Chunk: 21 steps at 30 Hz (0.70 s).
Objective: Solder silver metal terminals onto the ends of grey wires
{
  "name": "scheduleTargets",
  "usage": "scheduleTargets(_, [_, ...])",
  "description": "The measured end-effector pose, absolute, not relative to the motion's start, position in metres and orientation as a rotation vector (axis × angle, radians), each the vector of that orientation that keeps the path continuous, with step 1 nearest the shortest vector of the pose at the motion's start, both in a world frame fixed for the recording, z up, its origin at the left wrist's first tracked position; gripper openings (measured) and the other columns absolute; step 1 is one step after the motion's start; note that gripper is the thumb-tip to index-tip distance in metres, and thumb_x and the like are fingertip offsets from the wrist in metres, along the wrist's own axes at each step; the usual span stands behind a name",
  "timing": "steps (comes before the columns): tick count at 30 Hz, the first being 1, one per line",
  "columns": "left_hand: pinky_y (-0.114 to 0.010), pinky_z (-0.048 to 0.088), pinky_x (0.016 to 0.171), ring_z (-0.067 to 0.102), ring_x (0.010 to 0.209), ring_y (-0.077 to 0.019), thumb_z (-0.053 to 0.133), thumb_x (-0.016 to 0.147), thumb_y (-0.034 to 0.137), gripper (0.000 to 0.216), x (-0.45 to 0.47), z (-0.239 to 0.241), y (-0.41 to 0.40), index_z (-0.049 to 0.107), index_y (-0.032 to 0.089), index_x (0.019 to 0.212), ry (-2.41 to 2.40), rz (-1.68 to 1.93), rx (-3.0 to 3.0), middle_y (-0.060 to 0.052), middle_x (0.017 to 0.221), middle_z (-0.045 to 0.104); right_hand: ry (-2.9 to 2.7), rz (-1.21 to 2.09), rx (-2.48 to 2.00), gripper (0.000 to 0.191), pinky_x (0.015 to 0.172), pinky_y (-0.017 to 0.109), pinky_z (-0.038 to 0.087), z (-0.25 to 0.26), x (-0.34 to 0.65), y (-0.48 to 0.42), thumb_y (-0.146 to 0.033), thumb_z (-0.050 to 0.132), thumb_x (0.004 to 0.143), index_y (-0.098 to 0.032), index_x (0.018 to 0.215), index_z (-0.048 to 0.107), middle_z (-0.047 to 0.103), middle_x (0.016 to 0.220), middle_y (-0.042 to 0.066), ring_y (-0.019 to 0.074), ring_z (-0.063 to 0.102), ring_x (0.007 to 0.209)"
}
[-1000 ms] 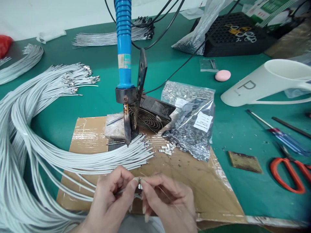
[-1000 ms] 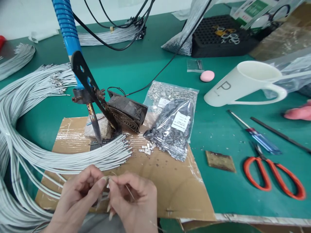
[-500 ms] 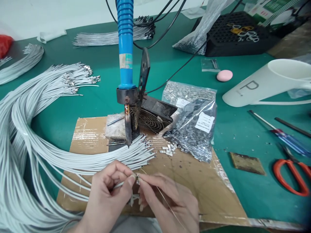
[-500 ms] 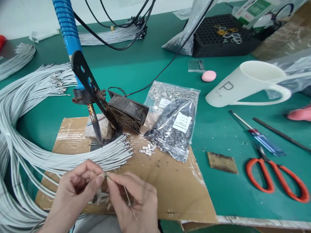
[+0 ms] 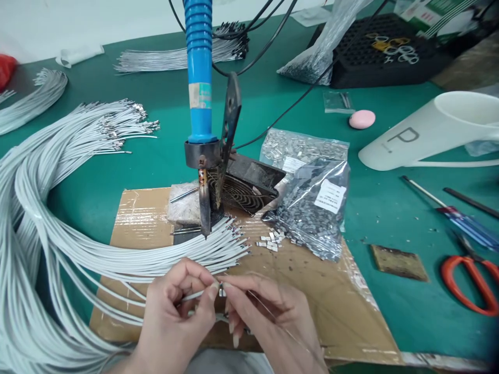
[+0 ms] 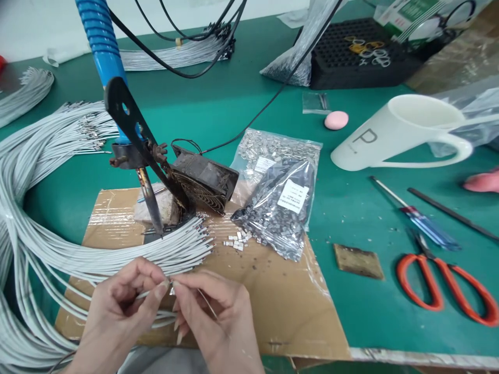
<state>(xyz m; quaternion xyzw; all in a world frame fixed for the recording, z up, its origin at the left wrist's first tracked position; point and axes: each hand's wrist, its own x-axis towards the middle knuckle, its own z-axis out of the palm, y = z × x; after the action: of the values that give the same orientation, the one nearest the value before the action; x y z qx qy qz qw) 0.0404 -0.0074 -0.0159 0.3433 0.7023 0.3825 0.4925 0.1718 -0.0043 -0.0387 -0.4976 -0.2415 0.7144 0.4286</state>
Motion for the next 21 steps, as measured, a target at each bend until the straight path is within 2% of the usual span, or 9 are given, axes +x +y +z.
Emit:
scheduleTargets(5, [-0.018,0.022,0.048,0.035,0.047,-0.0062,0.078,0.070,0.024,0.014,0.040,-0.017,-0.006,0.065,0.018,0.067,1.701,0.908,0.788,0.006,0.050,0.057,-0.807,1.582,-1.295,0.020,0.046,0.015,0.053,-0.044,0.172,-0.008,-0.044,0.084,0.084,-0.026,0.087,0.091,0.063,0.061,0.000,0.0084,0.058,0.050])
scheduleTargets(9, [-0.018,0.023,0.048,0.033,0.046,-0.0058,0.081,0.068,0.023,0.017,0.036,-0.013,-0.002,0.066,0.017,0.066,1.653,0.920,0.703,0.007,0.049,0.053,-0.753,1.562,-1.294,0.015,0.047,0.016,0.056,-0.047,0.175,-0.007,-0.040,0.083,0.085,-0.027,0.089,0.091,0.066,0.062,0.000,0.0096,0.061,0.050])
scheduleTargets(13, [-0.018,0.030,0.050,0.037,0.049,-0.0071,0.083,0.068,0.023,0.017,0.034,-0.012,-0.001,0.067,0.018,0.065,1.616,0.970,0.655,0.008,0.051,0.052,-0.809,1.485,-1.261,0.010,0.049,0.016,0.056,-0.049,0.178,-0.005,-0.032,0.082,0.085,-0.031,0.090,0.091,0.067,0.064,-0.001,0.0092,0.063,0.050])
scheduleTargets(17, [-0.018,0.034,0.052,0.039,0.050,-0.0074,0.085,0.066,0.021,0.019,0.033,-0.012,0.001,0.066,0.018,0.062,1.589,0.988,0.638,0.008,0.051,0.051,-0.884,1.444,-1.241,0.015,0.050,0.014,0.055,-0.051,0.178,-0.005,-0.024,0.080,0.087,-0.034,0.090,0.090,0.072,0.071,-0.001,0.0078,0.064,0.051])
scheduleTargets(21, [-0.018,0.036,0.052,0.039,0.049,-0.0073,0.085,0.067,0.020,0.020,0.033,-0.012,0.002,0.065,0.018,0.063,1.554,1.008,0.615,0.008,0.051,0.052,-0.993,1.411,-1.203,0.018,0.052,0.016,0.055,-0.054,0.179,-0.007,-0.021,0.079,0.088,-0.034,0.093,0.090,0.072,0.070,0.000,0.0089,0.062,0.054])
